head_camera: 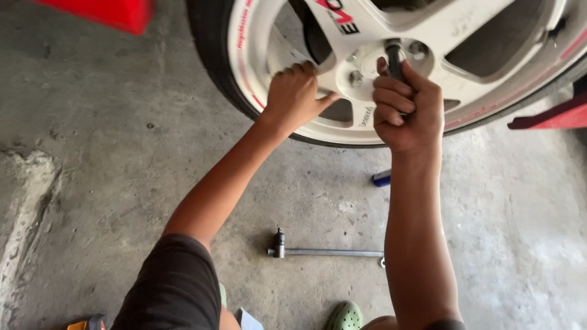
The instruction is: The person kneels beside the front wheel of a red car on a lift and uses a socket wrench with a long breaker bar to loosen the lug nuts, working on the nuts one at a time and repositioning the wrench between nuts. At the end they handle the wrench and socket on the ground.
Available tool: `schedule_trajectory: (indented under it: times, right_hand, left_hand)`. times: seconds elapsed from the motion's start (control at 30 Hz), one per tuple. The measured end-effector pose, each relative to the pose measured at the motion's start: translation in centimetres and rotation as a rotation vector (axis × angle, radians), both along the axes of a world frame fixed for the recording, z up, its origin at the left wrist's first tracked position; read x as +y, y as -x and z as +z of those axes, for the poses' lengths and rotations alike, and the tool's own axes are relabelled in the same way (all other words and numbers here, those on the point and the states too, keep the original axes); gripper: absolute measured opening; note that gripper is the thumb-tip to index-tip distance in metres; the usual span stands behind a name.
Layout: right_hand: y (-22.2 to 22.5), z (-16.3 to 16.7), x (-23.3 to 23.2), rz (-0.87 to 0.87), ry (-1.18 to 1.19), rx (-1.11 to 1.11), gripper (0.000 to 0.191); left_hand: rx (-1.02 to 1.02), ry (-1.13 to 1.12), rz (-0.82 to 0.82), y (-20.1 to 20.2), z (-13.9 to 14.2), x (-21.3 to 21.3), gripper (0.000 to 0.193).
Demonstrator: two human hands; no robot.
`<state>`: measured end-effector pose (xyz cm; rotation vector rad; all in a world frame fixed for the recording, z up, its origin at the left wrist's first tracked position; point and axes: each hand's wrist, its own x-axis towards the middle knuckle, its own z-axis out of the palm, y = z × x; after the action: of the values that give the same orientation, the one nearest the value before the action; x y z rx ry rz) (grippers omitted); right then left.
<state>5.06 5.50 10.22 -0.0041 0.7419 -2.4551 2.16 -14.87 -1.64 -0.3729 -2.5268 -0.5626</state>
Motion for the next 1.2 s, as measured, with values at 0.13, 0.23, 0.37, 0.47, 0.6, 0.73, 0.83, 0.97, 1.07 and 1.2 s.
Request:
schedule_trajectory:
  times: [0.13, 0.23, 0.37, 0.47, 0.6, 0.73, 0.83, 0.97, 1.07, 1.2]
  right_hand:
    - [-0.3, -0.1, -0.1, -0.196, -0.492, 0.297, 0.024]
    - [-0.4, -0.4, -0.6, -0.303, -0.818, 0.635, 0.023]
    - [-0.8, 0.3, -0.1, -0.535, -1.303, 1.076, 0.021]
    - [-1.1, 2.0, 1.9, -0.926, -1.438, 1.286, 0.018]
    - [2.3, 4.5, 3.0, -1.165, -1.34, 1.347, 0.033]
    - [7.3, 5.8, 0.9, -1.01, -1.12, 1.004, 0.046]
    - [9.3, 5.5, -0.9, -1.092, -0.801, 0.985, 0.047]
    - [10.0, 4.9, -1.6, -1.046, -0.633, 0.931, 0.038]
    - [10.2, 4.7, -1.5, -1.031, -0.592, 0.905, 0.039]
    - [10.1, 4.4, -1.7, -1.039, -0.586, 0.875, 0.043]
  left_hand:
    - [-0.216, 0.001, 0.033, -3.1, 3.9, 1.9, 0.062]
    - [-0.734, -0.885, -0.38, -4.5, 6.7, 4.1, 0.075]
    - [-0.865, -1.766, -0.549, -4.9, 8.3, 8.4, 0.053]
    - [-0.646, -1.895, -0.735, -5.6, 7.8, 9.6, 0.054]
    - [-0.721, -2.149, -0.767, -6.2, 7.9, 10.1, 0.038]
    - [-0.741, -2.196, -0.592, -6.3, 9.8, 10.6, 0.037]
    - [-0.75, -2.161, -0.478, -6.8, 10.9, 10.5, 0.039]
    - [-0.735, -2.088, -0.489, -6.6, 11.2, 9.9, 0.039]
    - [-0.814, -2.018, -0.338, -6.0, 11.1, 10.0, 0.036]
    - [-0.896, -1.824, -0.149, -5.3, 11.3, 9.9, 0.04]
